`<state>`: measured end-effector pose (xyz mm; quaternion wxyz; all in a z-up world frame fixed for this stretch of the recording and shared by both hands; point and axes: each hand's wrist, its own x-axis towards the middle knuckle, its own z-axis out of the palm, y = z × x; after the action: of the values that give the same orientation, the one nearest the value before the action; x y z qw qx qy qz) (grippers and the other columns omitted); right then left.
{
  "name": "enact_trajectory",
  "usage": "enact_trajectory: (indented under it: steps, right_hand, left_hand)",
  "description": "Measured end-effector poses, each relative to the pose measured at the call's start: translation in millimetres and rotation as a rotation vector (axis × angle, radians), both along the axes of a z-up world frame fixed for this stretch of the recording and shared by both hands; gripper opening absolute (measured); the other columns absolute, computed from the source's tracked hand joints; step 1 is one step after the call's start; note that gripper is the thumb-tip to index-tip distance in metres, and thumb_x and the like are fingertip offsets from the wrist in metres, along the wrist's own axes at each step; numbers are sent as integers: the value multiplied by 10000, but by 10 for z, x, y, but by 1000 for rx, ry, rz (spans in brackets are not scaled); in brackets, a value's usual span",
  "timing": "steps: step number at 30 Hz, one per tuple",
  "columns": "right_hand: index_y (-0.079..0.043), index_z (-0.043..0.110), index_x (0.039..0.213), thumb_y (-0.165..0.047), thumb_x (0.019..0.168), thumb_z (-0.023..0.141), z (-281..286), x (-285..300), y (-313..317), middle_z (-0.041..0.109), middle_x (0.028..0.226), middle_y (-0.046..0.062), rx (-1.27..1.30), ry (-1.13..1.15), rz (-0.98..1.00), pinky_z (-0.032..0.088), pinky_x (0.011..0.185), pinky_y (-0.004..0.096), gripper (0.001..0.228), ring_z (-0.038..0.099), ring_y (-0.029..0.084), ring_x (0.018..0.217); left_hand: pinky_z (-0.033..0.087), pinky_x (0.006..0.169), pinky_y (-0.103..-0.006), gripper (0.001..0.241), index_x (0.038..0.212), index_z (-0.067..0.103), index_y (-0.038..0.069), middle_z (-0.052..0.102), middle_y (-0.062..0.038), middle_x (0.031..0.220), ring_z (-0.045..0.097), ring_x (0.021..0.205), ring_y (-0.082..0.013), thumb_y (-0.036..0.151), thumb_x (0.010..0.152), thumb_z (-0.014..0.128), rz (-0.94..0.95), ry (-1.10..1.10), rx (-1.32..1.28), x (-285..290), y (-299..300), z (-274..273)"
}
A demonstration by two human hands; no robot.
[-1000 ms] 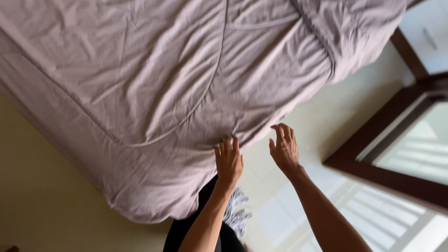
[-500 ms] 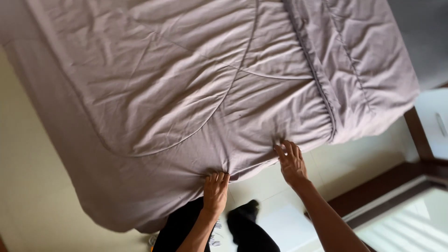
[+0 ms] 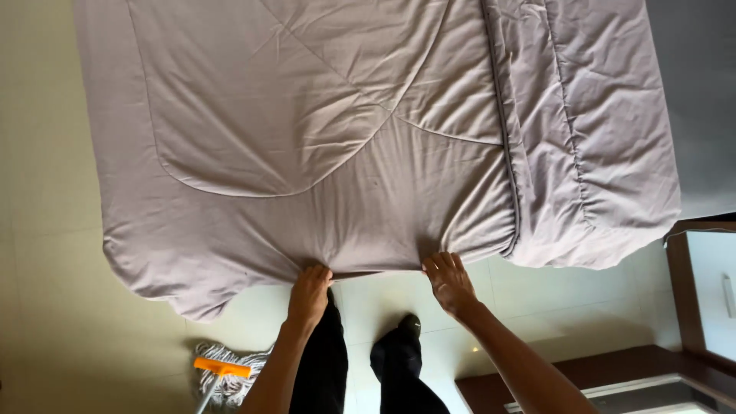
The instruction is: The person spreads a light purple fitted sheet over a mattress, smoothing the fabric and tucking the edges under the corners. They move around the bed to adjust the sheet and kneel on the floor to secure the corners.
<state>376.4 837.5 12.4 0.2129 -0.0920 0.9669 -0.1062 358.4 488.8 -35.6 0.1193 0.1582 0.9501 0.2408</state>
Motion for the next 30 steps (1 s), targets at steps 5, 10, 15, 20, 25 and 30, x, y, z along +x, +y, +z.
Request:
enact_trajectory:
  steps: [5,10,15,20,25,30]
  right_hand:
    - [-83,588,1361,-260,907,611,-197,-73,376,579,1317,213,112,272,96,360,1105,547,487,522,371,1275]
    - [-146,603,1380,-37,766,599,-368,-114,765,603,1384,115,369,444,110,373,1095,441,624,523,279,1276]
    - [-114,690,1177,-45,967,589,-495,88,891,691,1208,46,104,259,-53,416,1185,377,243,585,243,1248]
    - [-105,671,1140,-167,1015,593,-253,66,544,676,1156,62,141,154,-109,439,1106,409,160,583,272,1189]
    - [-100,595,1267,-321,906,666,-215,24,-321,562,1312,174,79,229,51,415,1030,503,429,524,368,1197]
    - [-130,457,1448,-297,963,658,-71,-195,-1437,462,1428,219,-69,211,151,423,1050,541,550,497,383,1215]
  left_hand:
    - [466,895,-446,181,1050,640,47,645,-142,1023,601,982,-325,70,873,670,86,87,-22,18,403,477]
    - [432,834,-490,427,1139,658,-8,644,-226,1080,585,978,-366,130,739,717,43,308,59,-168,1054,626]
    - [481,1009,-431,209,1091,683,3,686,-153,1054,622,975,-301,0,887,640,29,236,-11,-36,1234,-149]
    - [497,988,-438,99,1009,691,38,707,-142,1041,651,1010,-302,75,927,648,-7,117,72,-68,852,167]
    - [562,875,-370,242,1052,705,81,760,-85,1038,722,959,-221,299,953,670,555,-206,275,349,37,-205]
    - [487,658,-312,389,1119,614,132,713,-20,968,648,801,-131,484,959,659,1502,-449,962,300,-712,-512]
